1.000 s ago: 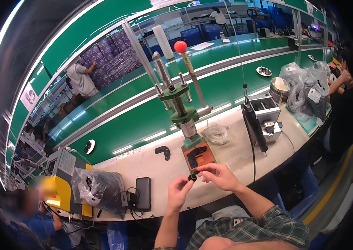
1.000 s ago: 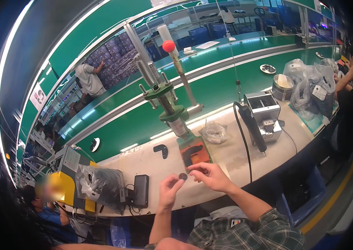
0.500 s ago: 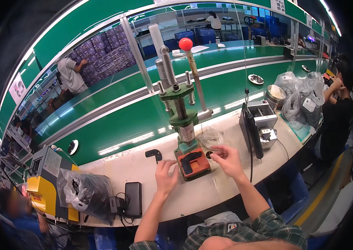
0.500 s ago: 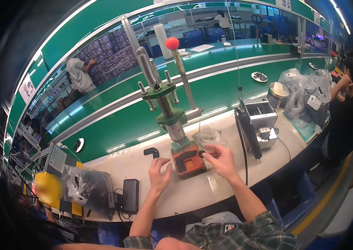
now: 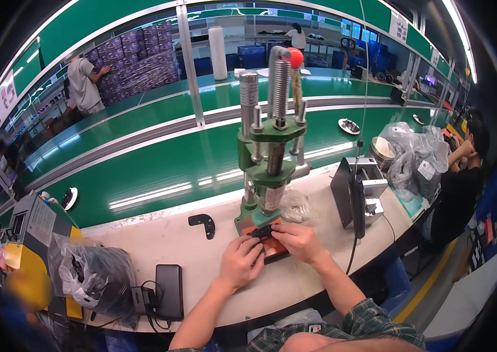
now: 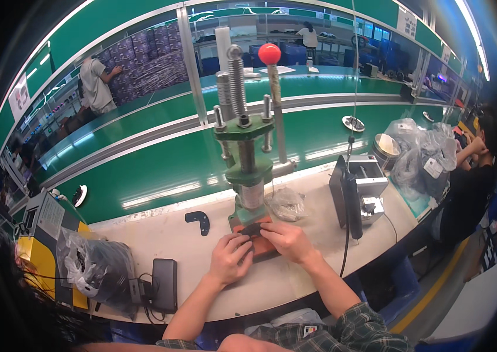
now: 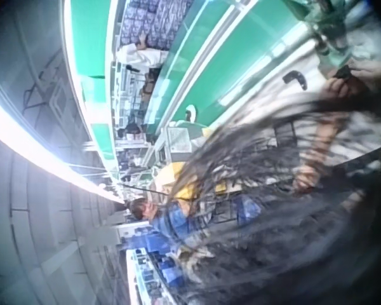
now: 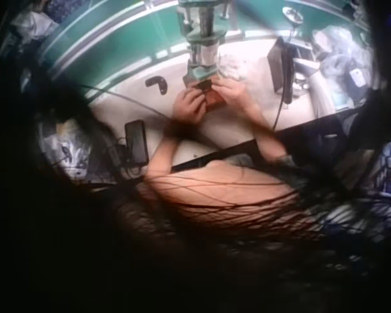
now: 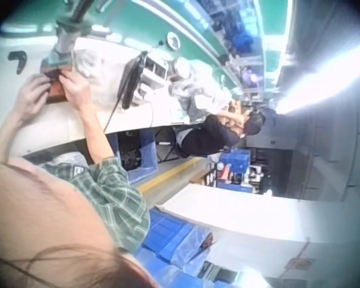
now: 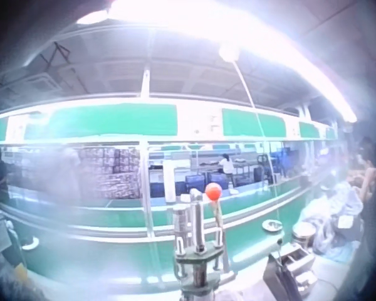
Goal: The person assembles small components by hand, using a manual press and an electric screwdriver to join a plastic housing, a metal plate, and screws.
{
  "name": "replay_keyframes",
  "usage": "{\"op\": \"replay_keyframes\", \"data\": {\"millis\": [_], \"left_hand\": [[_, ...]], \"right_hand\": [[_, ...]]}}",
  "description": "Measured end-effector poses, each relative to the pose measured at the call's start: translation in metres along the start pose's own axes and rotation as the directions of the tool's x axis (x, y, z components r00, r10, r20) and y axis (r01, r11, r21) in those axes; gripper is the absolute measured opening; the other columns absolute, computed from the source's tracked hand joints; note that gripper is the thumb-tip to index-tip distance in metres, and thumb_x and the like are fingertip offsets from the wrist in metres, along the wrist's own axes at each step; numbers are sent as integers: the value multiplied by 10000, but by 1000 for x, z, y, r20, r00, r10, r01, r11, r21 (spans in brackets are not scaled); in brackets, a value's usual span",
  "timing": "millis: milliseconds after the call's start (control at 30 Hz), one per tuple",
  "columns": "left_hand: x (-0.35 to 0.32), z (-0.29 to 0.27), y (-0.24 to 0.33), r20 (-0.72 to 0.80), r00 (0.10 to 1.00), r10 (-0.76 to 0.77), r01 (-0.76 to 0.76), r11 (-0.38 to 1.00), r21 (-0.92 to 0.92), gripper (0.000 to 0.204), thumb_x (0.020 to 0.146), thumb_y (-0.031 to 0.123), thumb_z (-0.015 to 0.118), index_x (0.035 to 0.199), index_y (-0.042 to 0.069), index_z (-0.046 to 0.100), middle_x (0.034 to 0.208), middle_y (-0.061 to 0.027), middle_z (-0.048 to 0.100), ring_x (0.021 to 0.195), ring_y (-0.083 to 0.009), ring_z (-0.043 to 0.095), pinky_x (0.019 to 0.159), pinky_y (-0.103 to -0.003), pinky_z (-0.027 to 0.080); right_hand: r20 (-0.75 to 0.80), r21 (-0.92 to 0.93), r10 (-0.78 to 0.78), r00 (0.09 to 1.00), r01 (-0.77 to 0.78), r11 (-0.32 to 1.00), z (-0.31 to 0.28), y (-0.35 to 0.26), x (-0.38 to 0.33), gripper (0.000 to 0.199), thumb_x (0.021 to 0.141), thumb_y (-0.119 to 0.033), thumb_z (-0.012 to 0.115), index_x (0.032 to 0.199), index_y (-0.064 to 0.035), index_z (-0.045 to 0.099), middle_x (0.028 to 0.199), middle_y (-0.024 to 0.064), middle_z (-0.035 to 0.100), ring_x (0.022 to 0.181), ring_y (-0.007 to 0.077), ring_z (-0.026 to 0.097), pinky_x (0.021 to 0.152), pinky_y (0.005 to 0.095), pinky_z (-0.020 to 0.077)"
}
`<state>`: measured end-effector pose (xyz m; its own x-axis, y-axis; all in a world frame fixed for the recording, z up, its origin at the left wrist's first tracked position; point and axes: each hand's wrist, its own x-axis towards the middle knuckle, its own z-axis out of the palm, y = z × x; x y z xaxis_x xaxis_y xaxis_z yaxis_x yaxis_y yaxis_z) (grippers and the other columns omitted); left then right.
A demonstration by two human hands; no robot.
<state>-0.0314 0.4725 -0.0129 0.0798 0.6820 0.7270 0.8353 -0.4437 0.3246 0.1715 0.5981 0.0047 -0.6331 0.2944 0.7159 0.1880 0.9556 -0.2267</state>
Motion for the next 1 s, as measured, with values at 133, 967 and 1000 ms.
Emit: {"op": "replay_keyframes", "data": {"millis": [133,967,1000], "left_hand": [[-2,-2,-3,-11,1000,-23,22,999,-23,246,796,107,796,1025,24,759,1136,-106,732,1070,-327,681,921,-424,579],[-4,6,1,62,998,-23,22,1000,13,303,769,103,790,1055,22,730,1180,-129,709,1117,-352,644,982,-469,521],[-7,7,-3,54,997,-48,48,999,11,306,772,106,791,1062,28,730,1187,-125,707,1120,-354,639,984,-471,519]], "right_hand": [[115,-47,22,993,-16,999,7,2,9,261,819,-45,706,1068,-38,784,1150,104,775,971,273,752,838,371,628],[61,-224,620,782,-595,772,-27,52,17,184,885,-65,680,1042,-40,774,970,188,764,947,381,738,828,486,587],[170,-244,685,708,-643,726,-11,69,26,157,886,-86,686,1008,-56,780,931,186,762,948,389,737,831,488,587]]}}
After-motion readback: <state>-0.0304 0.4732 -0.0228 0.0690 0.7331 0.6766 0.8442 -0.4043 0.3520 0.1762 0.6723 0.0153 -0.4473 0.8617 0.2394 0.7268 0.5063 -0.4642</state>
